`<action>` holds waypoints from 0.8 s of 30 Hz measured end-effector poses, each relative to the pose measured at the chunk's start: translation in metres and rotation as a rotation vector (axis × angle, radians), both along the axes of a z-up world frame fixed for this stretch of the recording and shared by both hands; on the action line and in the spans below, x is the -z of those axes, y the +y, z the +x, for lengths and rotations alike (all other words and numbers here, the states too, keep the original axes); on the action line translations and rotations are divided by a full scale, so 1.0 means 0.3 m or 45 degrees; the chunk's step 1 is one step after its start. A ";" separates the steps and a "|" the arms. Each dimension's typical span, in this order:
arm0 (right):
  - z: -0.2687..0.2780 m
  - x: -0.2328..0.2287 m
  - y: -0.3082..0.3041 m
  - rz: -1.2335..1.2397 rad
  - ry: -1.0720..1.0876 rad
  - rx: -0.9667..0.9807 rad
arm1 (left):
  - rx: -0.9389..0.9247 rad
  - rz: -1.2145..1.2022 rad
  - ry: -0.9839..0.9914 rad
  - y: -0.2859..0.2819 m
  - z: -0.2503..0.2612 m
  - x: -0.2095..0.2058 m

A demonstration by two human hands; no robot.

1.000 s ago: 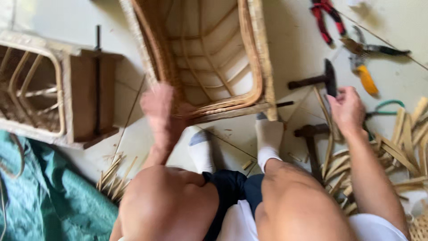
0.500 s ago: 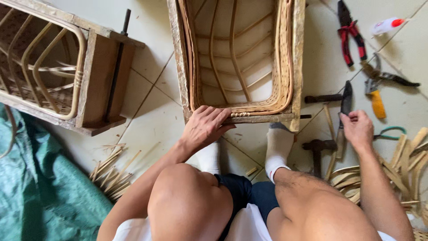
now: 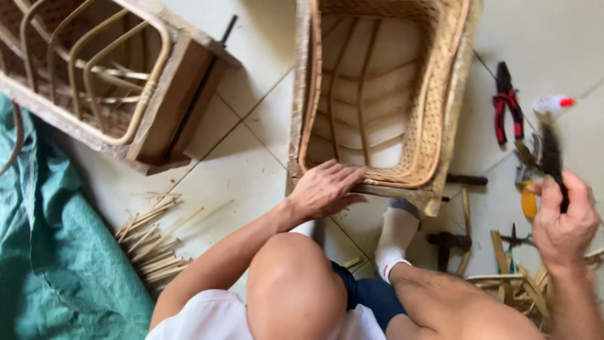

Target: The person is assembling a woven basket by fitting a bamboo rim into a wooden mold. They use a hammer to tap the rim into place and a knife to trim excess material, then adjust the rim by hand to ensure a snug fit.

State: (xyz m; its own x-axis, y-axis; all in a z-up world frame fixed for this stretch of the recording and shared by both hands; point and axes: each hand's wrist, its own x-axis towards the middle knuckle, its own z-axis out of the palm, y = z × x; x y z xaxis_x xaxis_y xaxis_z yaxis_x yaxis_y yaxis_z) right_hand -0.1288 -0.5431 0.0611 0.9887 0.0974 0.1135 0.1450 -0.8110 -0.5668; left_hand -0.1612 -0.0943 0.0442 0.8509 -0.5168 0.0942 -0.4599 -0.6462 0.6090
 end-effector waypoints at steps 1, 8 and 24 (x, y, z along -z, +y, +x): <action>0.053 -0.090 0.074 -0.054 -0.019 -0.139 | -0.138 -0.062 -0.125 0.009 -0.003 -0.007; 0.427 -0.450 0.703 -0.839 -0.230 -1.123 | -1.148 -0.281 0.088 0.104 0.022 0.011; 0.620 -0.462 1.405 -1.983 -0.701 -1.761 | -1.122 -0.381 0.197 0.121 0.119 0.048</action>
